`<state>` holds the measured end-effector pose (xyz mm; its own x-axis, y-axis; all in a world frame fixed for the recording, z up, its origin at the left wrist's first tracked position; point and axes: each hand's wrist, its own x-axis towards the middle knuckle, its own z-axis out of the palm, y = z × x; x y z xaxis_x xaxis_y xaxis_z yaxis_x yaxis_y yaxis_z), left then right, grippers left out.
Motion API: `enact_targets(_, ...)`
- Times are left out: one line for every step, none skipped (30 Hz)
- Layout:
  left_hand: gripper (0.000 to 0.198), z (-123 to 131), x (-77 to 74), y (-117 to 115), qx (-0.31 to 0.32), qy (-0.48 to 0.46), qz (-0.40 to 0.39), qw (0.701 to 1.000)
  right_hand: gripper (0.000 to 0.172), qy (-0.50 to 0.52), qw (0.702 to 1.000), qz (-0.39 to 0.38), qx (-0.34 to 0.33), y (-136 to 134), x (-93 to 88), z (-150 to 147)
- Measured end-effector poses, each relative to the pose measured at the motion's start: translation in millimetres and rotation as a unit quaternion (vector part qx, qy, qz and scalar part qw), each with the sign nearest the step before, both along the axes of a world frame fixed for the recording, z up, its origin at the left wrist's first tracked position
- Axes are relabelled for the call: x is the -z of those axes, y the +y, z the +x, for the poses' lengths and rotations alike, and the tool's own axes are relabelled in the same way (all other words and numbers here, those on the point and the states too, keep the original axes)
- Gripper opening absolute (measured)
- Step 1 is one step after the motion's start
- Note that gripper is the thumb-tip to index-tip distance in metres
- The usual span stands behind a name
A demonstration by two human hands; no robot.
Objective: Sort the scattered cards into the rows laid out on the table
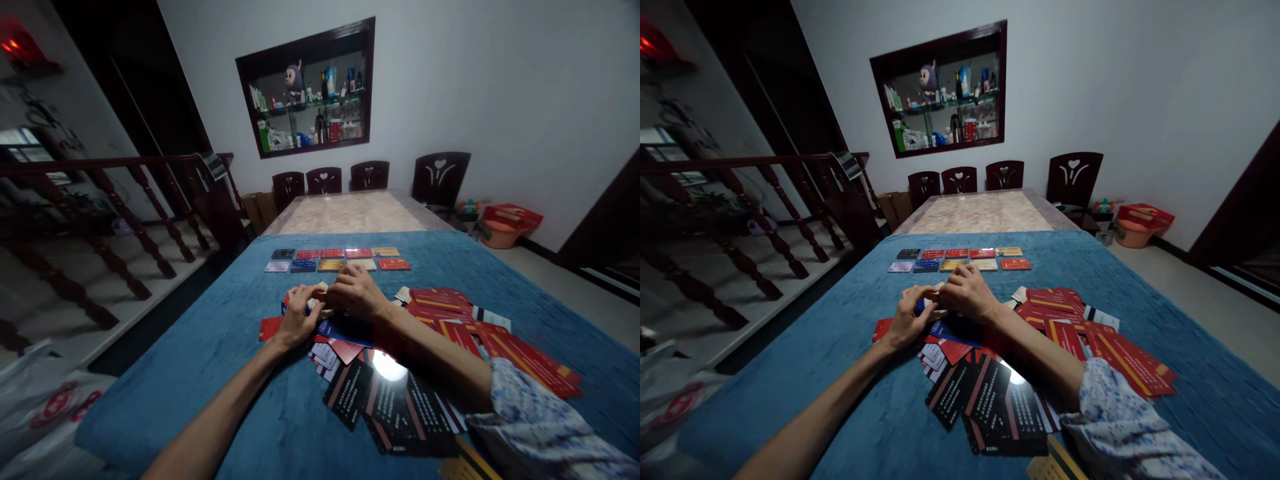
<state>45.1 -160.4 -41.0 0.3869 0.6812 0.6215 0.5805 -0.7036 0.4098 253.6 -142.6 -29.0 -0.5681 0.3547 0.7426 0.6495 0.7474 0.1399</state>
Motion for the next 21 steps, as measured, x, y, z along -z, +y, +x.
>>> enact_targets(0.024,0.9,0.8,-0.3,0.001,0.004,-0.001,1.000,0.024,0.000,1.000,0.001,-0.002,0.0,0.8,-0.3)
enact_targets(0.024,1.4,1.2,-0.6,0.003,0.008,-0.002,1.000,0.023,0.000,1.000,0.000,-0.003,0.2,1.7,-0.3)
enact_targets(0.026,1.2,1.4,-0.7,0.004,0.011,-0.005,1.000,0.022,-0.001,1.000,-0.001,-0.004,0.7,2.8,0.2)
enact_targets(0.028,0.5,1.3,-0.6,0.003,0.014,-0.008,1.000,0.021,-0.001,1.000,-0.005,-0.004,1.4,3.8,1.0)
enact_targets(0.031,-0.8,1.0,-0.2,0.001,0.018,-0.011,1.000,0.021,-0.003,1.000,-0.011,-0.003,2.1,4.9,2.3)
enact_targets(0.032,-2.6,0.6,0.4,-0.003,0.022,-0.013,1.000,0.020,-0.005,1.000,-0.019,-0.001,2.7,5.9,3.8)
enact_targets(0.032,-4.7,0.3,1.2,-0.007,0.027,-0.014,1.000,0.020,-0.007,1.000,-0.028,0.001,3.2,6.6,5.5)
enact_targets(0.032,-7.0,0.0,2.1,-0.010,0.032,-0.013,0.999,0.019,-0.011,0.999,-0.037,0.003,3.5,7.2,7.3)
enact_targets(0.031,-9.2,-0.1,3.2,-0.012,0.037,-0.011,0.999,0.019,-0.016,0.999,-0.047,0.004,3.5,7.6,9.0)
enact_targets(0.030,-11.4,0.0,4.2,-0.014,0.043,-0.009,0.999,0.019,-0.022,0.998,-0.056,0.007,3.4,7.7,10.5)
enact_targets(0.029,-13.3,0.1,5.2,-0.018,0.049,-0.007,0.999,0.019,-0.028,0.997,-0.064,0.013,3.2,7.7,11.8)
enact_targets(0.029,-14.9,0.4,6.1,-0.023,0.055,-0.005,0.998,0.020,-0.032,0.997,-0.072,0.021,3.0,7.6,12.8)
enact_targets(0.030,-16.3,0.9,6.9,-0.029,0.062,-0.004,0.998,0.021,-0.036,0.996,-0.081,0.029,2.8,7.6,13.5)
enact_targets(0.030,-17.4,1.6,7.5,-0.036,0.070,-0.002,0.997,0.021,-0.040,0.994,-0.090,0.036,2.8,7.6,14.0)
enact_targets(0.031,-18.2,2.4,7.9,-0.040,0.077,0.000,0.996,0.022,-0.043,0.993,-0.099,0.041,2.9,7.7,14.2)
enact_targets(0.033,-18.8,3.5,8.3,-0.043,0.083,0.002,0.996,0.023,-0.048,0.992,-0.109,0.042,3.1,8.0,14.3)
enact_targets(0.035,-19.3,4.7,8.5,-0.044,0.088,0.001,0.995,0.025,-0.052,0.991,-0.119,0.043,3.4,8.4,14.1)
enact_targets(0.037,-19.6,6.1,8.7,-0.044,0.092,-0.002,0.995,0.027,-0.056,0.989,-0.128,0.043,3.6,8.9,13.8)
enact_targets(0.039,-19.8,7.7,8.8,-0.044,0.095,-0.006,0.995,0.029,-0.060,0.988,-0.138,0.043,3.7,9.5,13.4)
enact_targets(0.041,-19.8,9.2,8.8,-0.045,0.097,-0.012,0.994,0.032,-0.062,0.986,-0.148,0.045,3.6,10.1,12.8)
enact_targets(0.043,-19.8,10.7,8.9,-0.047,0.099,-0.017,0.994,0.035,-0.065,0.984,-0.158,0.048,3.4,10.7,12.2)
